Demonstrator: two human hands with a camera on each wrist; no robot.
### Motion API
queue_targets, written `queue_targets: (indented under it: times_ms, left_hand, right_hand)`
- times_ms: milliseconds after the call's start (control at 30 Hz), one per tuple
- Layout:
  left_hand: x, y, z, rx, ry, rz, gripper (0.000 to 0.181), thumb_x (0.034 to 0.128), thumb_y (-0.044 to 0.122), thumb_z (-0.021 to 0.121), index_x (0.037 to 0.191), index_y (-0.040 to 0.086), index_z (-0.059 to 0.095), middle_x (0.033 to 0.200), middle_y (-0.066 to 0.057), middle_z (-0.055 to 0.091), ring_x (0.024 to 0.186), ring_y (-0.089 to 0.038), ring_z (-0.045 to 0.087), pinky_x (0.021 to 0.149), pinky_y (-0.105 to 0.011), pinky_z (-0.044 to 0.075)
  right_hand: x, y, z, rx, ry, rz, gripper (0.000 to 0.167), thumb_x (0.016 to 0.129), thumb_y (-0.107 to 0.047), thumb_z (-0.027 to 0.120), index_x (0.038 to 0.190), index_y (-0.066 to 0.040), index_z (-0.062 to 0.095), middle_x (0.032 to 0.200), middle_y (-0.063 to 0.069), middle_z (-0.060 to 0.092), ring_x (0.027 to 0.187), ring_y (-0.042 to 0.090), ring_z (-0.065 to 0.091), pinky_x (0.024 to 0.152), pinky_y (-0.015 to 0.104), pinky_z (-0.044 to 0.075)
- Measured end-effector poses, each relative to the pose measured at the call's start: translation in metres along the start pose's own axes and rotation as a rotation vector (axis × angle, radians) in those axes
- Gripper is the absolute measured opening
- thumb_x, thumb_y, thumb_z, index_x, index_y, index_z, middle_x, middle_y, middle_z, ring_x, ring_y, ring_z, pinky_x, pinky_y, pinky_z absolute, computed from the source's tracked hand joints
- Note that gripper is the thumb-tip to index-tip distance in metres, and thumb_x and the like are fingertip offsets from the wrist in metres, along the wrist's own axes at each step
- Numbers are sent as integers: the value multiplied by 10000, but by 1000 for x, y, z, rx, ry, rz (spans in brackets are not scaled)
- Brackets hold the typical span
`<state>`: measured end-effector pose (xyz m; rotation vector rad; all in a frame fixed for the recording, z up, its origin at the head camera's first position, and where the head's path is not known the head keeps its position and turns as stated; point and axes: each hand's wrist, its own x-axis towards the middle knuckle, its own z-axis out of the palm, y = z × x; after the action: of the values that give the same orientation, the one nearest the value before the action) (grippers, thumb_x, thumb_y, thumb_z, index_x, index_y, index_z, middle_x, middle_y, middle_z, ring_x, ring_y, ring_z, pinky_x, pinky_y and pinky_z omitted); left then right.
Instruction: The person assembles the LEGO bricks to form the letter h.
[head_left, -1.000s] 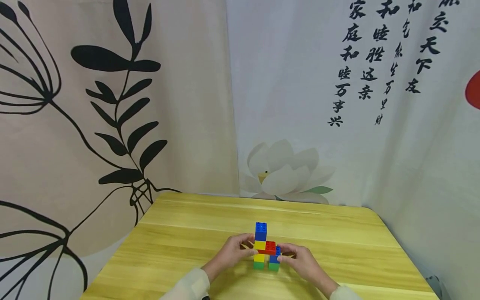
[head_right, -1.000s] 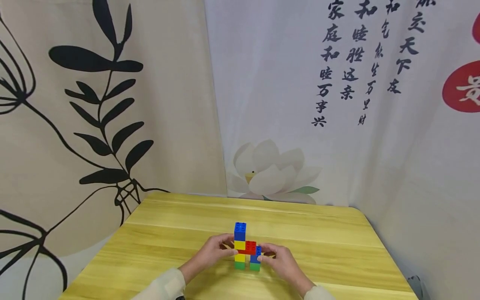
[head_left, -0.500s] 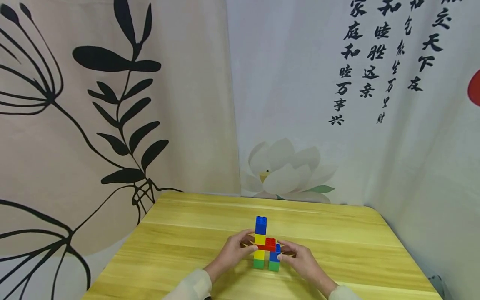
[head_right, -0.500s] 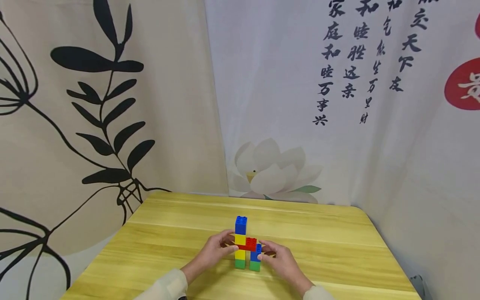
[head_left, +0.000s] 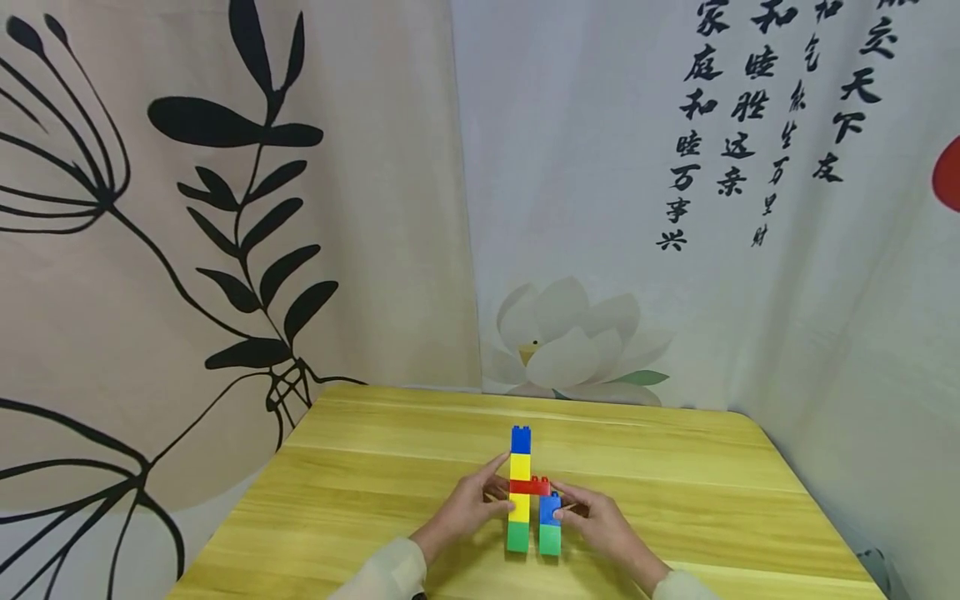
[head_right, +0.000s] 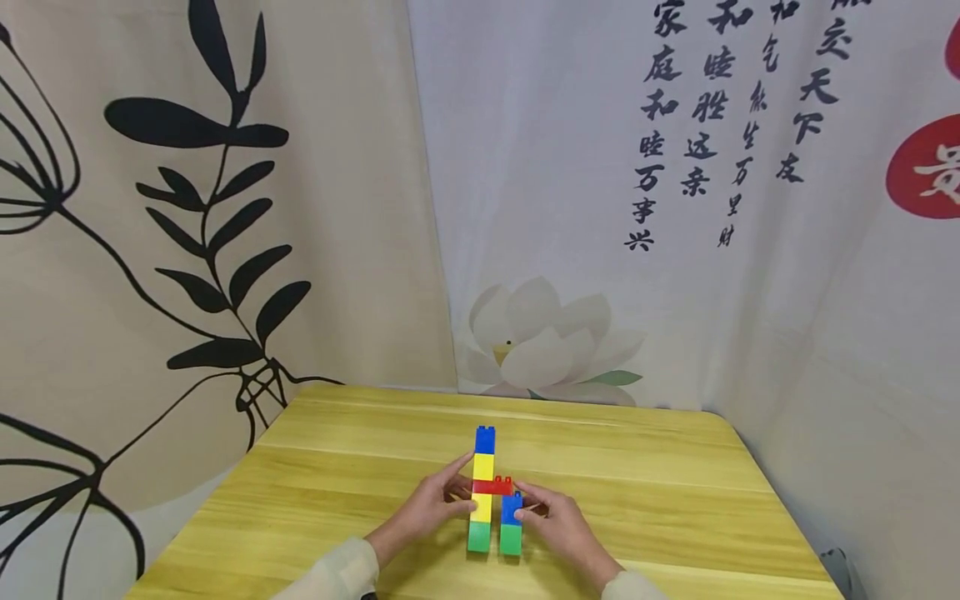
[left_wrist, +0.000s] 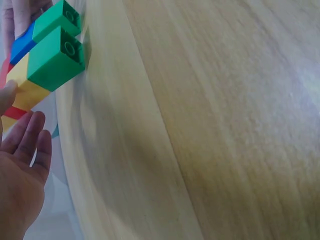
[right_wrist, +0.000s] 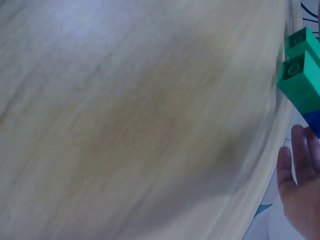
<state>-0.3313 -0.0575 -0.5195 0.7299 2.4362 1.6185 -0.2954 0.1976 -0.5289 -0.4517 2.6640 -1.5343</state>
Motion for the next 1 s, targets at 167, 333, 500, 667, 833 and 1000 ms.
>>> queue_targets:
  times_ms: [167, 333, 500, 667, 833, 1000]
  left_hand:
    - [-1, -4, -1, 1, -23, -46, 766, 897, 137, 749, 1548, 211, 352, 1067, 21, 649, 952, -154, 623, 852, -331, 519]
    - [-2, -5, -4, -21, -53, -70, 814, 870, 103, 772, 1553, 185, 337, 1076, -7, 641, 970, -188, 619, 889, -384, 518]
    - [3, -7, -10, -25, -85, -91, 849, 848, 74, 789, 1556, 165, 329, 1068, -32, 627, 986, -215, 613, 919, -420, 509]
    - [8, -11, -9, -33, -128, -129, 858, 839, 68, 797, 1554, 143, 329, 1067, -31, 625, 983, -220, 615, 914, -421, 515]
    - [10, -14, -6, -51, -174, -158, 831, 860, 58, 773, 1550, 70, 309, 1092, -64, 637, 996, -220, 617, 917, -421, 514]
    - [13, -14, -4, -14, -198, -190, 748, 867, 74, 768, 1508, 34, 384, 1040, -38, 634, 938, -189, 587, 887, -397, 505]
  right_hand:
    - [0, 0, -2, 23, -102, 13, 701, 853, -193, 788, 1469, -76, 476, 1112, 82, 648, 951, 218, 623, 810, 340, 551]
    - [4, 1, -4, 27, -178, 43, 726, 849, -210, 787, 1489, -115, 458, 1108, 62, 632, 1004, 249, 606, 875, 447, 533]
    - [14, 2, -6, 24, -212, 33, 739, 858, -238, 781, 1494, -82, 439, 1078, 48, 620, 1014, 239, 583, 912, 471, 510]
    - [13, 4, -8, 43, -228, 22, 723, 873, -206, 775, 1484, -31, 431, 1078, 62, 616, 1014, 249, 567, 909, 428, 507]
    - [11, 7, -7, 91, -259, 31, 706, 897, -168, 749, 1489, -2, 402, 1052, 93, 603, 977, 241, 537, 821, 327, 488]
    - [9, 8, -7, 53, -244, 66, 690, 904, -204, 741, 1476, 8, 419, 1177, 145, 620, 1064, 300, 566, 899, 474, 496]
